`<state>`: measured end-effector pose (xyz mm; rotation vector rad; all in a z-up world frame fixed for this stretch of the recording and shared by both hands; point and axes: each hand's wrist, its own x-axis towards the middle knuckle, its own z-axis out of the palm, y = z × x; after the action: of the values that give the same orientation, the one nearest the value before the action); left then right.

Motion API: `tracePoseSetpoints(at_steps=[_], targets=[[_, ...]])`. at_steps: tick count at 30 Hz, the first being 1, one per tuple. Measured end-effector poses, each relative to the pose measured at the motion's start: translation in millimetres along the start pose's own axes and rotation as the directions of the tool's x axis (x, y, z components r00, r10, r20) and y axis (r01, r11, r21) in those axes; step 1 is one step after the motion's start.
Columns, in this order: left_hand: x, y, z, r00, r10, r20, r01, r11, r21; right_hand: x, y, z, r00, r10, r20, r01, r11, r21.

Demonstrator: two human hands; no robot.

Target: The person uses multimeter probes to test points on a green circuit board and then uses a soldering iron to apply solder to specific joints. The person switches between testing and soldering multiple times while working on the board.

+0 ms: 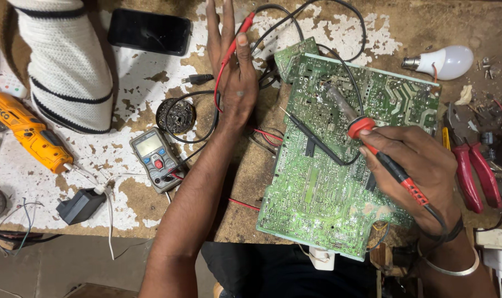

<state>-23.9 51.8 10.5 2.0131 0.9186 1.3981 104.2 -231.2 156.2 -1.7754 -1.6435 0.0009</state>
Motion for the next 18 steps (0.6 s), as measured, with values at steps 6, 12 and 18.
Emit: tracePoseSetpoints(at_steps=[6,12,18], targets=[[-5.8,13.9,-12.0,0.981,-0.149,0.121,0.164,0.979,-0.123,-38.6,27.7,-3.0,0.988,0.086,-0.129,-0.089,0.996,-0.015],[-5.2,-7.4,-1.5,0.983,-0.137,0.12,0.153,0.978,-0.141,-165.8,105.6,-60.0,0.62,0.643,-0.45,-0.113,0.641,0.759],[-9.6,-25.7,-4.7,0.99,-0.136,0.036,0.139,0.986,-0.096,-275.0,107.0,-86.7,0.316,0.682,-0.66,-0.159,0.724,0.672]])
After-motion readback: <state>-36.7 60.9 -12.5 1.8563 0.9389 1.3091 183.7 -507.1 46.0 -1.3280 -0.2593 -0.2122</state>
